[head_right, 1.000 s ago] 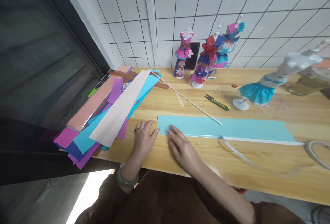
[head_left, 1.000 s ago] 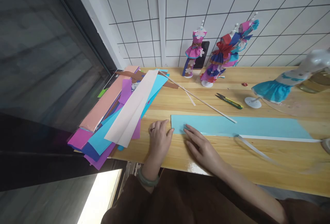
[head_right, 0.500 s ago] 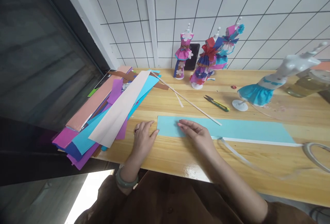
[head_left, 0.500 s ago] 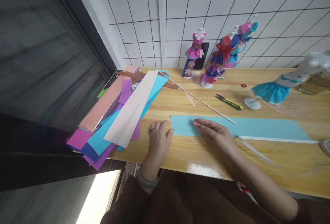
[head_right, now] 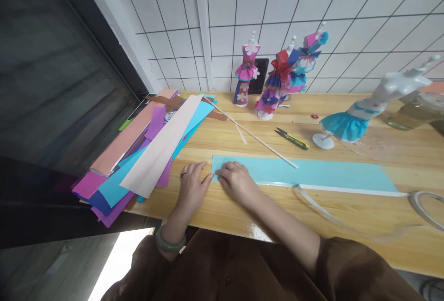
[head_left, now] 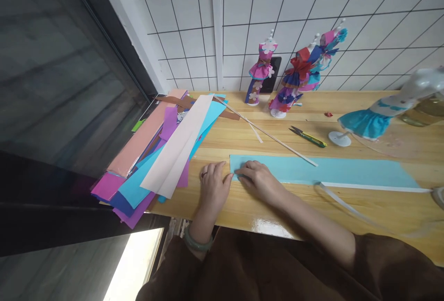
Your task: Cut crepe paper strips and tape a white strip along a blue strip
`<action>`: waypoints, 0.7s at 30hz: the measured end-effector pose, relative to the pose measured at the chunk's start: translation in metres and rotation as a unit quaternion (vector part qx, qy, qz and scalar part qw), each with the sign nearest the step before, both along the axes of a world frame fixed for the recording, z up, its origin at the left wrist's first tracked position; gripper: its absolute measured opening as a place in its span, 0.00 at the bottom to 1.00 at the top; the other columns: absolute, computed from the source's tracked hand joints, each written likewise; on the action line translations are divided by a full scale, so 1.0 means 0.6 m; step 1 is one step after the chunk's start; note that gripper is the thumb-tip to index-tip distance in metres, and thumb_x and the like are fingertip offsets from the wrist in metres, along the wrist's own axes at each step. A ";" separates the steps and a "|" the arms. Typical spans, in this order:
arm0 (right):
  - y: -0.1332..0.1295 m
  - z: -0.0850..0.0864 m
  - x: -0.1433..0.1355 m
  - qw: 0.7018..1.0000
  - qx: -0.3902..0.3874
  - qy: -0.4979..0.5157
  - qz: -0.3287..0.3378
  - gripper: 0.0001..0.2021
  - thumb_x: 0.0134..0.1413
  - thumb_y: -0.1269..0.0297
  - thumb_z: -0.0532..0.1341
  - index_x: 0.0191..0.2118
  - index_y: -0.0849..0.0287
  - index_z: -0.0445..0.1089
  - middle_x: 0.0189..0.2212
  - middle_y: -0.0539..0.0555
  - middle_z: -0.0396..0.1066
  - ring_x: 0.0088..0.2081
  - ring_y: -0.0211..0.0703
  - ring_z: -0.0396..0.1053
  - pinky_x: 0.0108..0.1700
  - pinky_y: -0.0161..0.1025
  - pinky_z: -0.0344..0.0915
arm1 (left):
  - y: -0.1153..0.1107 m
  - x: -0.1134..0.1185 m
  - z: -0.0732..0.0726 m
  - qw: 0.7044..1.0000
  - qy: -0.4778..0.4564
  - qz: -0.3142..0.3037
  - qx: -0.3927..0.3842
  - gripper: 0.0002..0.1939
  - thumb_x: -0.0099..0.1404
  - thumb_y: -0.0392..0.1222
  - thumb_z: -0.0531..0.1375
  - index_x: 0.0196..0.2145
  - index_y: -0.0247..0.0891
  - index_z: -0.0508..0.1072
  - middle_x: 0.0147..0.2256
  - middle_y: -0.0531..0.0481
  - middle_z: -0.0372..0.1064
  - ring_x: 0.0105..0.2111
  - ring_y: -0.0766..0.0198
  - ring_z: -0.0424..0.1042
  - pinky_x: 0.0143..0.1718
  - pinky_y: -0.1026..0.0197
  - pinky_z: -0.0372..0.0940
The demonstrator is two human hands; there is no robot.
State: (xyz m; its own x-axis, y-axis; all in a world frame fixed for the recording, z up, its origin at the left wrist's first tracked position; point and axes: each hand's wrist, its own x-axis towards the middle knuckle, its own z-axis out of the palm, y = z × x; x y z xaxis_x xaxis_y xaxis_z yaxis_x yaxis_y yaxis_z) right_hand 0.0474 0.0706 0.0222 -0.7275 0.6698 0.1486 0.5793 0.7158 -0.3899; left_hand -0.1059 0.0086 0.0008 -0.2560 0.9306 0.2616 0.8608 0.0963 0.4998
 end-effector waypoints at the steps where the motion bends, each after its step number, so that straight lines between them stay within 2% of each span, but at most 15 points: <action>1: 0.002 -0.002 -0.001 1.000 -0.001 -0.003 -0.001 0.12 0.55 0.64 0.52 0.41 0.55 0.69 0.34 0.56 0.66 0.39 0.43 0.62 0.41 0.40 0.58 | 0.000 0.000 0.000 1.000 -0.002 -0.002 -0.001 0.19 0.57 0.44 0.57 0.47 0.42 0.63 0.39 0.47 0.64 0.44 0.57 0.60 0.46 0.52 0.53; 5: 0.003 -0.008 0.000 1.000 -0.003 -0.006 -0.001 0.12 0.55 0.65 0.52 0.43 0.54 0.68 0.34 0.55 0.66 0.39 0.43 0.62 0.41 0.40 0.57 | -0.002 -0.003 0.000 1.000 -0.007 -0.013 -0.004 0.18 0.59 0.43 0.55 0.47 0.42 0.63 0.40 0.47 0.63 0.45 0.57 0.59 0.47 0.52 0.52; 10: 0.001 -0.008 0.001 1.000 0.001 -0.010 0.000 0.12 0.55 0.65 0.51 0.43 0.56 0.68 0.34 0.56 0.65 0.40 0.43 0.61 0.41 0.41 0.57 | -0.004 -0.008 0.002 0.999 -0.020 -0.024 -0.005 0.16 0.60 0.36 0.51 0.47 0.41 0.64 0.40 0.47 0.64 0.44 0.58 0.60 0.47 0.52 0.52; 14: 0.002 -0.006 0.001 1.000 0.010 -0.015 0.008 0.13 0.57 0.65 0.49 0.43 0.56 0.69 0.33 0.57 0.65 0.39 0.43 0.62 0.40 0.40 0.57 | -0.004 -0.008 0.005 0.999 -0.028 -0.027 0.006 0.19 0.58 0.32 0.50 0.48 0.40 0.62 0.40 0.47 0.65 0.43 0.58 0.61 0.46 0.53 0.53; 21: -0.010 0.005 -0.005 0.999 0.029 -0.034 0.000 0.15 0.57 0.65 0.48 0.42 0.58 0.70 0.33 0.58 0.67 0.37 0.44 0.63 0.38 0.40 0.58 | -0.008 -0.006 0.009 0.999 -0.030 -0.020 0.024 0.21 0.54 0.32 0.52 0.47 0.40 0.62 0.39 0.48 0.65 0.42 0.59 0.62 0.47 0.54 0.54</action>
